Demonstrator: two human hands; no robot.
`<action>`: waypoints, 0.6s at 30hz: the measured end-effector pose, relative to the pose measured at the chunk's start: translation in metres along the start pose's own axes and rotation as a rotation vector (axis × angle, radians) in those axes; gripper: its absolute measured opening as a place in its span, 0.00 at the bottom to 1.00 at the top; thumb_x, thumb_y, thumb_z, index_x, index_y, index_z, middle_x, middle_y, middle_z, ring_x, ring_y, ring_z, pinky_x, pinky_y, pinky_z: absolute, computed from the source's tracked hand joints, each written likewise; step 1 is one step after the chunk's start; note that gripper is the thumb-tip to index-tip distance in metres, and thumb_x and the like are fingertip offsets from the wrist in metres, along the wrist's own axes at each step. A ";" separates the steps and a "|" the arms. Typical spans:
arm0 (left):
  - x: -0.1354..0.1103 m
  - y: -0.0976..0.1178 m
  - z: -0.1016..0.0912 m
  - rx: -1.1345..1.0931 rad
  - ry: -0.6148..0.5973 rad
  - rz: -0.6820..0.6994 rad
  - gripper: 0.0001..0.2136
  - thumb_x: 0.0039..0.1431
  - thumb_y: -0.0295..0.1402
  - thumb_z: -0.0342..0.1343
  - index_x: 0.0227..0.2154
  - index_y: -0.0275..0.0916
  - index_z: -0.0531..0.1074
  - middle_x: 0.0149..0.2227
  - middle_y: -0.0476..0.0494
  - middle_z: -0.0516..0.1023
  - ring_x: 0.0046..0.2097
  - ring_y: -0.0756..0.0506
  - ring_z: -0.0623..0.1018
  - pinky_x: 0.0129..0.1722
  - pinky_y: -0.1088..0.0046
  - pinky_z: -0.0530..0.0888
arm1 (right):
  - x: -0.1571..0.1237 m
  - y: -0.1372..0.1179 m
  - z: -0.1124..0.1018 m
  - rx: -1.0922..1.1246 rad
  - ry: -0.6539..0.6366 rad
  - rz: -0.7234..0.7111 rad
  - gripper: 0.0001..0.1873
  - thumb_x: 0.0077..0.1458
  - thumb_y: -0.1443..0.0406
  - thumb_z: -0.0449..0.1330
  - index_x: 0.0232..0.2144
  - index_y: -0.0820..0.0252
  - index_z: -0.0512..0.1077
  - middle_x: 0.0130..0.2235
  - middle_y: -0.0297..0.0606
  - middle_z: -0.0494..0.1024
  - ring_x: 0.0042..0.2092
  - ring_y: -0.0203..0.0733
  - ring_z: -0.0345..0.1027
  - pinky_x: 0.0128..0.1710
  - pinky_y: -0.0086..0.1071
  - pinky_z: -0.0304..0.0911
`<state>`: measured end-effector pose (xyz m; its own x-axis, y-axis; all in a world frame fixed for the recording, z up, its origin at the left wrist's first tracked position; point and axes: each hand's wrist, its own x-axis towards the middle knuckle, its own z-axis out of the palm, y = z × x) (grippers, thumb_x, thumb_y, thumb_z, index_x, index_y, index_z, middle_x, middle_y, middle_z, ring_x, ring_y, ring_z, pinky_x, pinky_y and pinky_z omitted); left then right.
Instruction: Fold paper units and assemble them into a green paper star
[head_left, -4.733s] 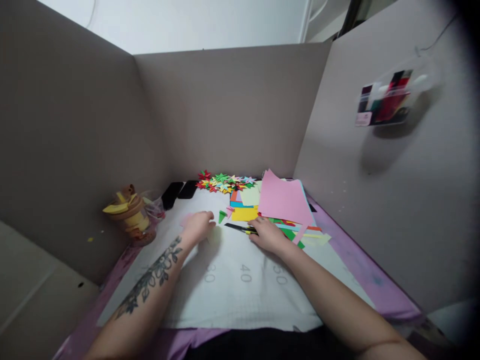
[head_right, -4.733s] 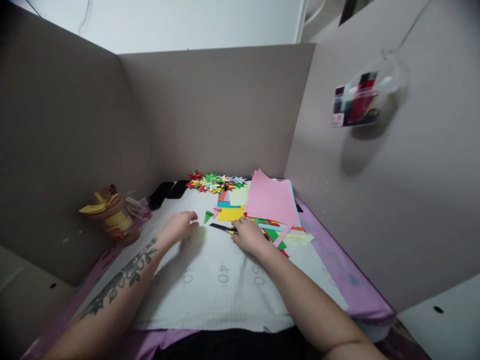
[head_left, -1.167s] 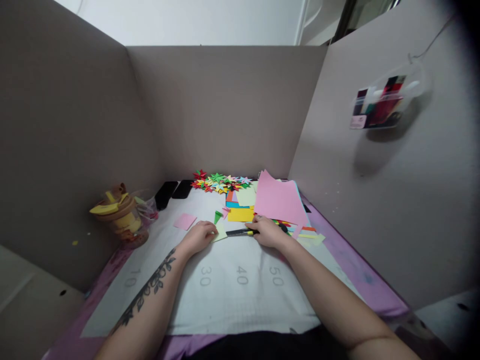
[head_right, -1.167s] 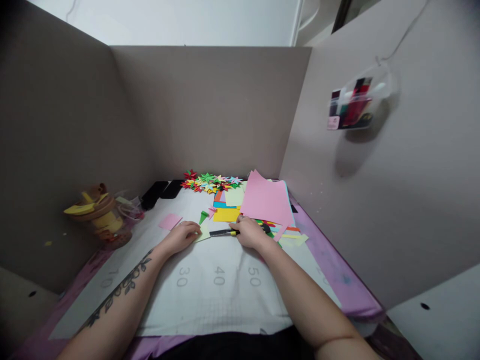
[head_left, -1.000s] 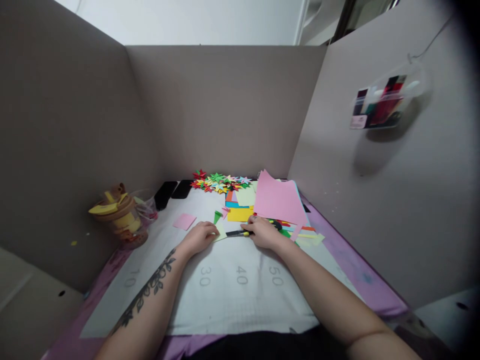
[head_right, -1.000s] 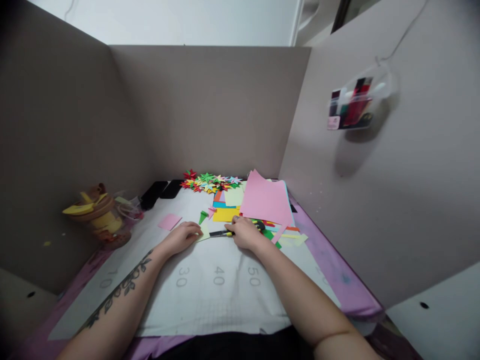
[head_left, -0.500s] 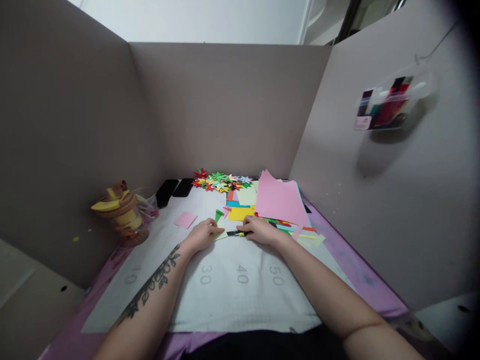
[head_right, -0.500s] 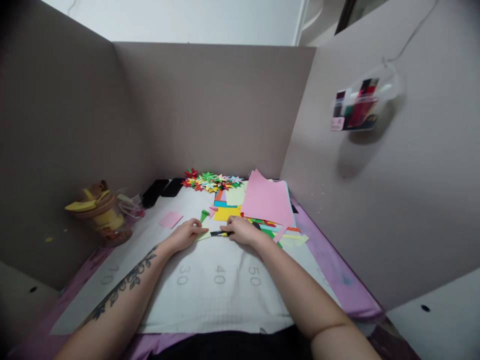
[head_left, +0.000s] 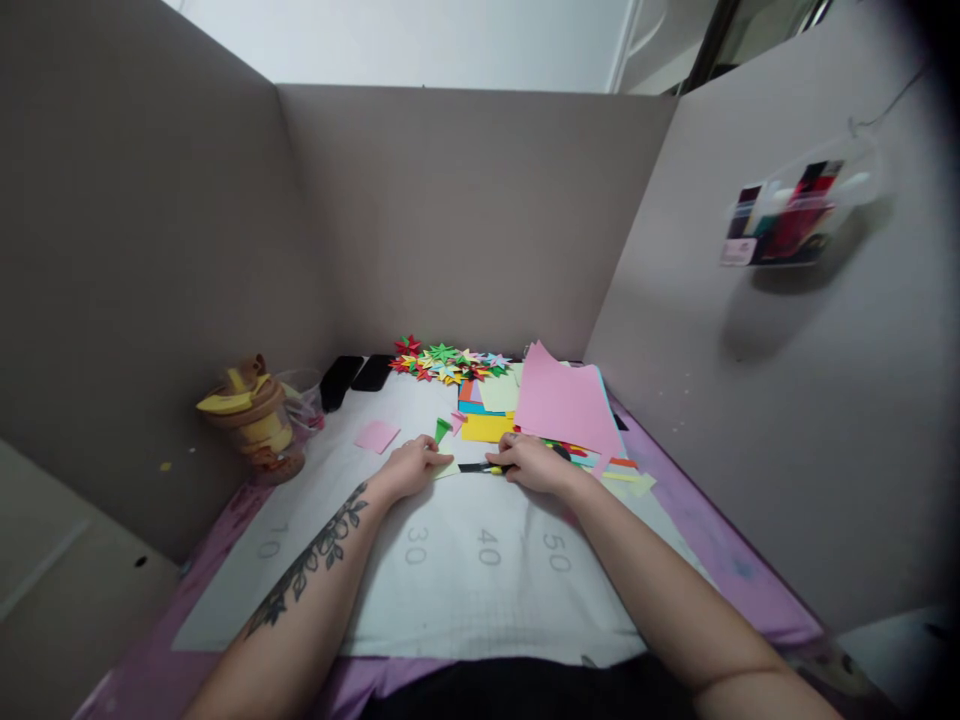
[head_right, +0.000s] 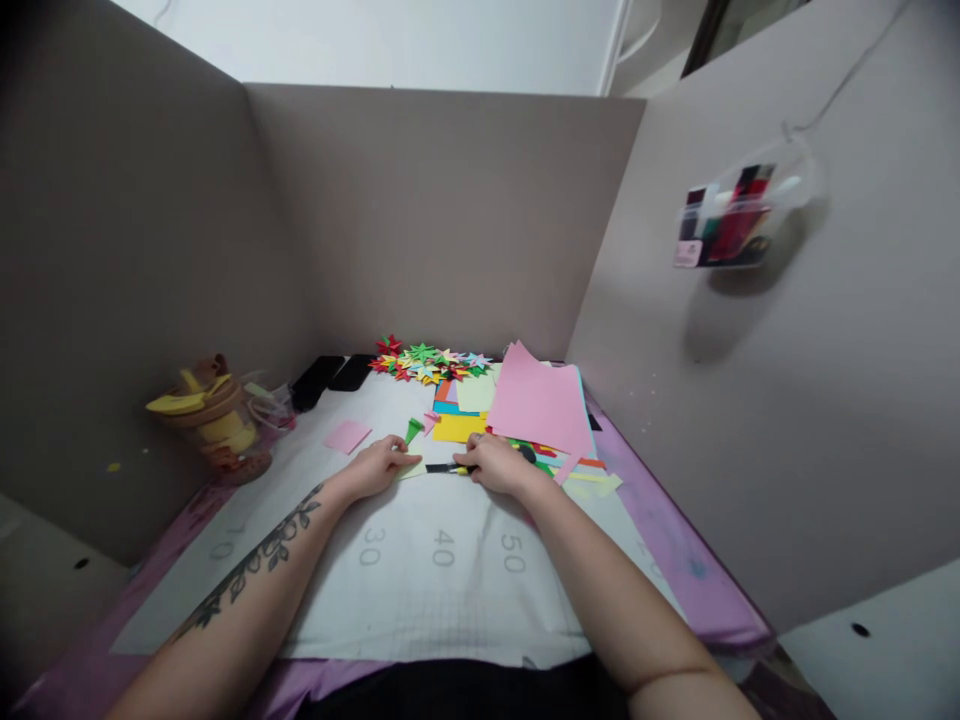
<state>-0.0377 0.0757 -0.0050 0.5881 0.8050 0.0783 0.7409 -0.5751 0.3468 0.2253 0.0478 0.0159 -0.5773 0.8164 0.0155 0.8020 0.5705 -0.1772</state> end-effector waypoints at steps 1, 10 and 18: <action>0.000 0.000 -0.001 -0.003 -0.012 0.005 0.15 0.59 0.35 0.43 0.42 0.51 0.74 0.46 0.46 0.68 0.41 0.47 0.71 0.41 0.73 0.65 | 0.000 -0.001 0.000 -0.002 0.001 0.003 0.23 0.46 0.70 0.59 0.46 0.49 0.70 0.39 0.37 0.69 0.40 0.41 0.62 0.36 0.29 0.52; -0.004 -0.008 -0.010 -0.087 -0.173 0.018 0.22 0.51 0.33 0.53 0.50 0.54 0.66 0.53 0.48 0.61 0.47 0.45 0.69 0.48 0.73 0.64 | 0.003 0.002 0.005 0.042 0.056 0.025 0.24 0.47 0.71 0.57 0.48 0.48 0.69 0.41 0.38 0.69 0.42 0.41 0.62 0.40 0.30 0.52; 0.002 -0.001 -0.001 -0.098 0.011 -0.013 0.12 0.54 0.37 0.50 0.39 0.46 0.76 0.43 0.45 0.69 0.39 0.47 0.72 0.40 0.74 0.67 | -0.002 0.010 0.004 0.023 0.058 0.076 0.24 0.48 0.70 0.58 0.47 0.46 0.70 0.40 0.37 0.70 0.43 0.41 0.62 0.41 0.31 0.52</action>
<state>-0.0373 0.0783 -0.0040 0.5743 0.8144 0.0831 0.7132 -0.5476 0.4375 0.2339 0.0518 0.0101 -0.5049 0.8612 0.0584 0.8387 0.5054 -0.2029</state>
